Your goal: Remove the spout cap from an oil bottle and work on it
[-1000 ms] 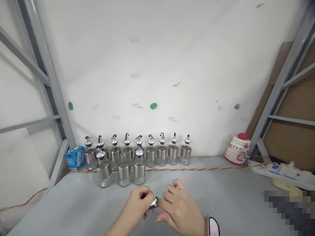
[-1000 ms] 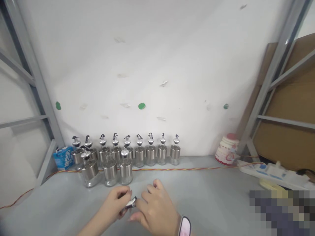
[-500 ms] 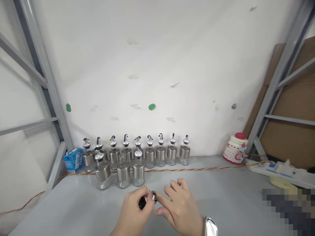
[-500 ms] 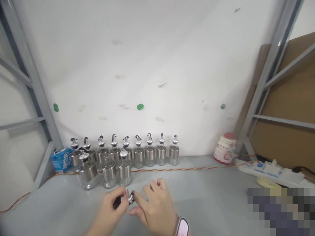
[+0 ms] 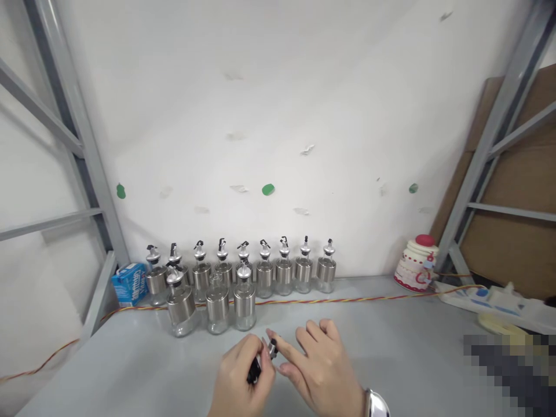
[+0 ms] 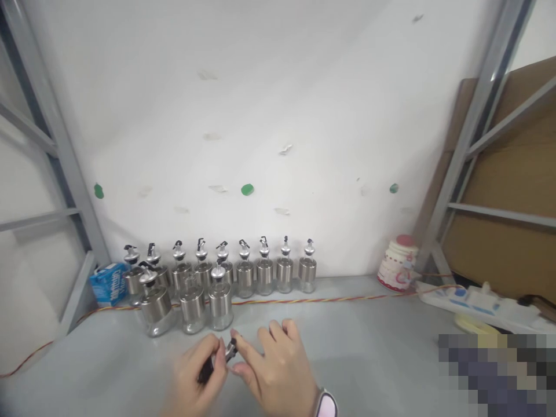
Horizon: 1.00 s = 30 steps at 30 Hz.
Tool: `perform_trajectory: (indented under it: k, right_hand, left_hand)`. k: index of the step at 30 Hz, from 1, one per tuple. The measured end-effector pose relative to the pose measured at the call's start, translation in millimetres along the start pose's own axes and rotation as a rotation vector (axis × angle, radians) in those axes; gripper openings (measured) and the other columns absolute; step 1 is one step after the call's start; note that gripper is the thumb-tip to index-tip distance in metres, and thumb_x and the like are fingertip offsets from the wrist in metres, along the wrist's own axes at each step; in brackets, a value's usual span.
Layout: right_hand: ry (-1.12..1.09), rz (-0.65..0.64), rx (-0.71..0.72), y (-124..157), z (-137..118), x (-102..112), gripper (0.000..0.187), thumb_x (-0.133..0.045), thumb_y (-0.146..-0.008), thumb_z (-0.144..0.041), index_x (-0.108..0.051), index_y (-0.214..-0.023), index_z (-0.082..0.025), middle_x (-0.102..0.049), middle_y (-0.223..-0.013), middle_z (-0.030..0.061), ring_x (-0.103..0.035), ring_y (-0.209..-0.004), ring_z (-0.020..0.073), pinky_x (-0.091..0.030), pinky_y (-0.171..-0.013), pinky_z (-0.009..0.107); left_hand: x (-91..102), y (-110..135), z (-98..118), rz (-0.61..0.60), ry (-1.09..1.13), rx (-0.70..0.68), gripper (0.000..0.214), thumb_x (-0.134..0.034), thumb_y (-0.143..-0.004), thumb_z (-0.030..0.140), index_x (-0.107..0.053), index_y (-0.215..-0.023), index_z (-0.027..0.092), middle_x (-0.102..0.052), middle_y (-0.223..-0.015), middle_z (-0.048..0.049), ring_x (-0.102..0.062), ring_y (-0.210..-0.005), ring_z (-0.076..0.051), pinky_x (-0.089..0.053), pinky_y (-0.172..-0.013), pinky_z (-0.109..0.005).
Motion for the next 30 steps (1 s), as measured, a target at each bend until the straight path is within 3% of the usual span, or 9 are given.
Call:
perform_trajectory:
  k: [5,14,24,30]
  right_hand:
    - [0.067,0.052,0.035,-5,-4,11,0.037,-0.028,-0.088,-0.029,-0.051,-0.117,-0.022,-0.048,-0.061,0.0029,-0.037,-0.058,0.0158,-0.019,-0.057,0.031]
    - [0.067,0.074,0.075,-4,-7,13,0.039,-0.025,-0.088,-0.026,-0.051,-0.117,-0.019,-0.046,-0.058,0.0026,-0.036,-0.055,0.0152,-0.019,-0.056,0.031]
    - [0.057,0.108,0.062,-4,-9,14,0.037,-0.027,-0.087,-0.023,-0.058,-0.107,-0.018,-0.045,-0.056,0.0017,-0.037,-0.053,0.0144,-0.02,-0.056,0.03]
    - [0.071,0.13,0.09,-3,-11,16,0.038,-0.026,-0.088,-0.023,-0.06,-0.104,-0.017,-0.045,-0.055,0.0016,-0.036,-0.052,0.0142,-0.02,-0.055,0.031]
  left_hand:
    - [4.2,2,8,0.102,0.039,-0.083,0.015,-0.039,-0.078,0.01,-0.045,-0.069,0.02,-0.046,-0.056,0.0033,-0.048,-0.05,-0.008,-0.036,-0.048,-0.017]
    - [4.0,7,10,0.256,0.017,-0.195,0.017,-0.038,-0.075,0.005,-0.047,-0.069,0.019,-0.049,-0.054,0.0019,-0.048,-0.048,-0.009,-0.037,-0.046,-0.017]
    - [2.3,8,8,0.266,-0.011,-0.25,0.019,-0.039,-0.072,0.003,-0.051,-0.073,0.017,-0.054,-0.057,-0.0007,-0.051,-0.052,-0.01,-0.041,-0.049,-0.018]
    - [6.9,9,11,0.212,-0.087,-0.288,0.022,-0.039,-0.071,0.002,-0.052,-0.079,0.018,-0.057,-0.06,-0.0016,-0.053,-0.052,-0.011,-0.043,-0.048,-0.019]
Point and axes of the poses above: each hand's wrist, its own y-axis away from the middle knuckle, its own x-axis out of the back of the hand, z = x × y, the point moved 3 cm from there along -y, towards the middle knuckle
